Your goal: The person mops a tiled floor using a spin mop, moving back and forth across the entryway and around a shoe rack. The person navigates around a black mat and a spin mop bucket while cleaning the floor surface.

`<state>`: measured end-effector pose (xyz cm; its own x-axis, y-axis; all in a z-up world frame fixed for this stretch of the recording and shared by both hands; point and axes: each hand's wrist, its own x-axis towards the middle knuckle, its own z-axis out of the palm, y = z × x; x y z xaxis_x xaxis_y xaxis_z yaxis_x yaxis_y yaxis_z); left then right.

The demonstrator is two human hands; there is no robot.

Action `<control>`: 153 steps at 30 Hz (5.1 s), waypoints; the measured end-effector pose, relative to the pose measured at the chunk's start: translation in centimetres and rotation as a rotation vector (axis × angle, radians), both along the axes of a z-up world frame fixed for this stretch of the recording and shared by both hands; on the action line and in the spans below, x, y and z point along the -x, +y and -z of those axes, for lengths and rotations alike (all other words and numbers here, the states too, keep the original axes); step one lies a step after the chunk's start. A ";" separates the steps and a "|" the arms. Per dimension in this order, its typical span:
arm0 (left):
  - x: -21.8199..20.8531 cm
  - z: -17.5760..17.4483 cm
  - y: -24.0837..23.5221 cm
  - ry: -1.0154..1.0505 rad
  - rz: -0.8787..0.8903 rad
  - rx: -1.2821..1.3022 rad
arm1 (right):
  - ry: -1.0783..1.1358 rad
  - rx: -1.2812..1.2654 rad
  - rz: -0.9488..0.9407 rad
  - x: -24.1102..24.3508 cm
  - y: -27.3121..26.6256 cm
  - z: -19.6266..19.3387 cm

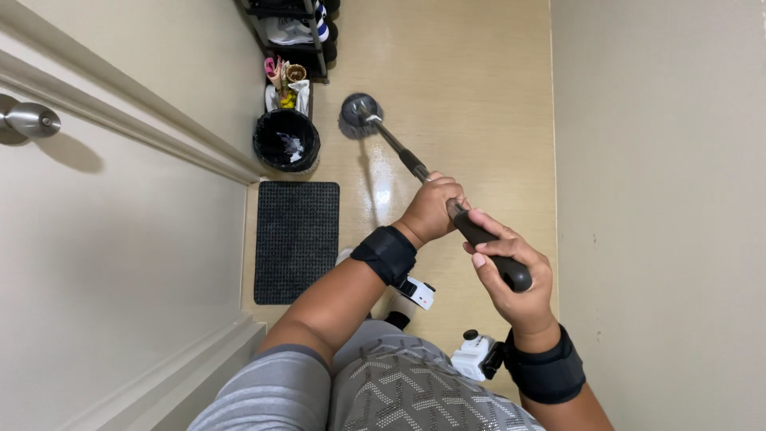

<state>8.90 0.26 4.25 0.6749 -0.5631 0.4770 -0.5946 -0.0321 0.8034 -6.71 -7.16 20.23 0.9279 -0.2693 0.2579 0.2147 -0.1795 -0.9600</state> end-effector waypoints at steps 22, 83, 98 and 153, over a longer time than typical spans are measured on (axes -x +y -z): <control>-10.3 10.5 1.9 0.032 -0.038 -0.180 | -0.132 0.103 -0.193 -10.6 0.2 8.1; 0.9 1.3 1.2 -0.056 -0.007 -0.082 | -0.227 0.024 -0.137 -2.4 0.3 0.6; -4.1 0.4 -1.5 -0.130 0.070 0.096 | -0.475 -0.145 0.085 -7.3 -1.5 3.4; 22.1 0.9 23.3 0.379 0.096 -0.604 | 0.517 0.760 -0.023 15.2 17.9 8.4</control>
